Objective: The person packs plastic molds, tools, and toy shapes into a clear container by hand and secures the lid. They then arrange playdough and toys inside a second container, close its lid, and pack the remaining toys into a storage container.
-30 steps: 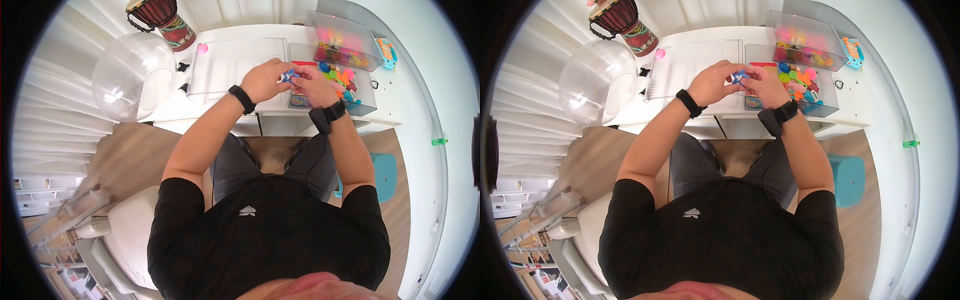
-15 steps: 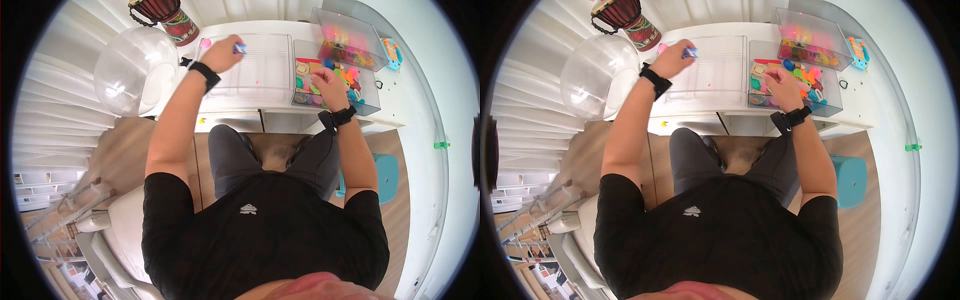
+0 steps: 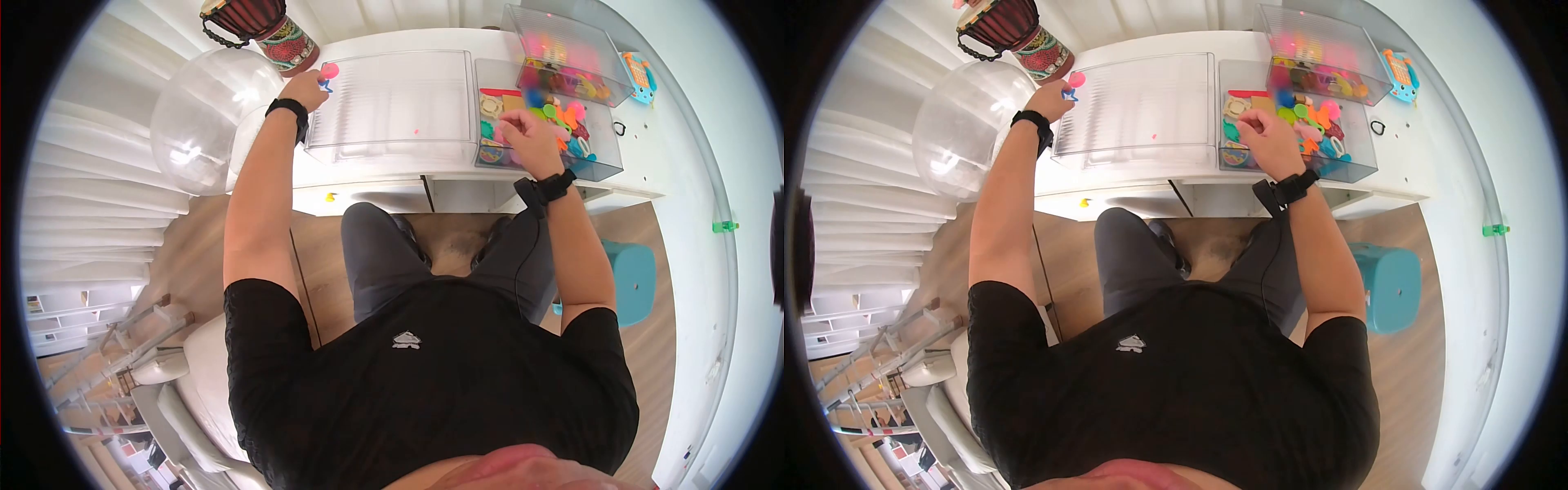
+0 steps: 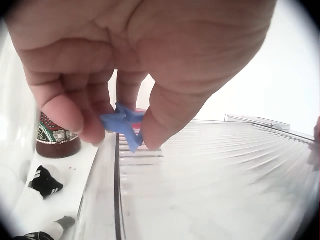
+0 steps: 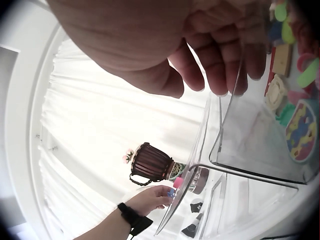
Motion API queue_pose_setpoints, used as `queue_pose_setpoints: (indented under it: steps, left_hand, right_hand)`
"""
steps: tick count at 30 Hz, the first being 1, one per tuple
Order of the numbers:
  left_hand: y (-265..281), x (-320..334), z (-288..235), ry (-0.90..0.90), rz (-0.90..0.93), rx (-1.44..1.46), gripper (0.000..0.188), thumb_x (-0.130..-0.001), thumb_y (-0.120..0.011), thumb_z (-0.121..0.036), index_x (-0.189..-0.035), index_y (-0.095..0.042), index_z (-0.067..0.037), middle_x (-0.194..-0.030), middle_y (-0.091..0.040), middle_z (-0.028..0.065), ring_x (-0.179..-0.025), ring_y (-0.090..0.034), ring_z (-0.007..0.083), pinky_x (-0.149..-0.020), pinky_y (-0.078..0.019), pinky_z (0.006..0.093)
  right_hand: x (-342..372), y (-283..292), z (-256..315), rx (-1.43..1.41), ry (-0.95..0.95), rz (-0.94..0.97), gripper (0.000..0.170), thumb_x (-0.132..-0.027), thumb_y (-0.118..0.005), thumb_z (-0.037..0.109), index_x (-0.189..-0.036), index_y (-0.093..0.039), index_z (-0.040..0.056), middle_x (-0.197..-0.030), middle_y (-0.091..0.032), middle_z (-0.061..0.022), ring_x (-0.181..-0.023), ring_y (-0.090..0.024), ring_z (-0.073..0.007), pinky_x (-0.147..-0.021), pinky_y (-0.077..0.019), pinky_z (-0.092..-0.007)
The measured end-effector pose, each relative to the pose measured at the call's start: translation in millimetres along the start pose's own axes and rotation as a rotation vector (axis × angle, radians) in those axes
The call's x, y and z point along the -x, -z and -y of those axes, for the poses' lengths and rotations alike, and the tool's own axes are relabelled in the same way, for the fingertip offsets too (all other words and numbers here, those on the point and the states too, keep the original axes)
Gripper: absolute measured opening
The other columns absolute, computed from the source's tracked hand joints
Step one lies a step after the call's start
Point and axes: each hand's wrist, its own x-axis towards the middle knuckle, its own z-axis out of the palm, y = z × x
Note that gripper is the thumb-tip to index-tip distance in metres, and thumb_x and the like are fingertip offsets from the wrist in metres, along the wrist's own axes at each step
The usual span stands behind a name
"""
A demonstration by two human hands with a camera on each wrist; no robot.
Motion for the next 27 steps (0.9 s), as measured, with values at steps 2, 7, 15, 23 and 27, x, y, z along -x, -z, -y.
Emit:
queue_pose_setpoints:
  steps: [2, 7, 15, 23, 27]
  left_hand:
    - [0, 3, -4, 0.018, -0.021, 0.01, 0.048, -0.084, -0.076, -0.022, -0.126, -0.065, -0.002, -0.121, -0.073, 0.0209, -0.116, -0.068, 0.0367, -0.101, -0.0531, 0.0435]
    - [9, 6, -15, 0.072, -0.01, 0.049, 0.056, -0.084, -0.077, -0.025, -0.132, -0.059, -0.001, -0.128, -0.07, 0.0216, -0.119, -0.068, 0.0377, -0.102, -0.0529, 0.0441]
    - [10, 11, -15, 0.066, 0.036, 0.106, 0.059, -0.085, -0.081, -0.034, -0.131, -0.063, -0.003, -0.122, -0.073, 0.0182, -0.117, -0.069, 0.0331, -0.102, -0.0526, 0.0417]
    - [18, 31, -23, 0.06, -0.125, 0.145, 0.056, -0.089, -0.078, -0.04, -0.129, -0.067, -0.003, -0.114, -0.075, 0.0155, -0.108, -0.072, 0.0313, -0.096, -0.0549, 0.0408]
    - [16, 62, -50, -0.07, -0.282, 0.332, 0.046, -0.092, -0.077, -0.036, -0.122, -0.071, -0.002, -0.107, -0.076, 0.0135, -0.099, -0.072, 0.027, -0.089, -0.0555, 0.0385]
  right_hand:
    - [0, 0, 3, 0.004, -0.01, -0.003, 0.021, -0.098, -0.071, 0.016, -0.109, -0.07, -0.0018, -0.09, -0.074, -0.0049, -0.079, -0.068, -0.0099, -0.074, -0.0555, -0.0259]
    - [-3, -2, -3, 0.024, -0.004, -0.01, 0.022, -0.098, -0.071, 0.017, -0.109, -0.07, -0.0018, -0.09, -0.074, -0.0051, -0.08, -0.069, -0.0102, -0.075, -0.0555, -0.0261]
    - [-4, -1, 2, 0.036, -0.047, -0.025, 0.022, -0.098, -0.071, 0.018, -0.109, -0.07, -0.0014, -0.09, -0.074, -0.0045, -0.078, -0.069, -0.0104, -0.075, -0.0558, -0.0262]
    - [-13, 11, -2, -0.206, -0.167, -0.025, 0.024, -0.099, -0.07, 0.018, -0.114, -0.069, -0.0008, -0.098, -0.072, -0.0053, -0.085, -0.069, -0.0116, -0.076, -0.058, -0.0269]
    - [-34, 31, 10, -0.205, -0.317, 0.018, 0.023, -0.101, -0.069, 0.021, -0.114, -0.068, 0.0021, -0.099, -0.069, -0.0026, -0.089, -0.068, -0.0114, -0.079, -0.0587, -0.0278]
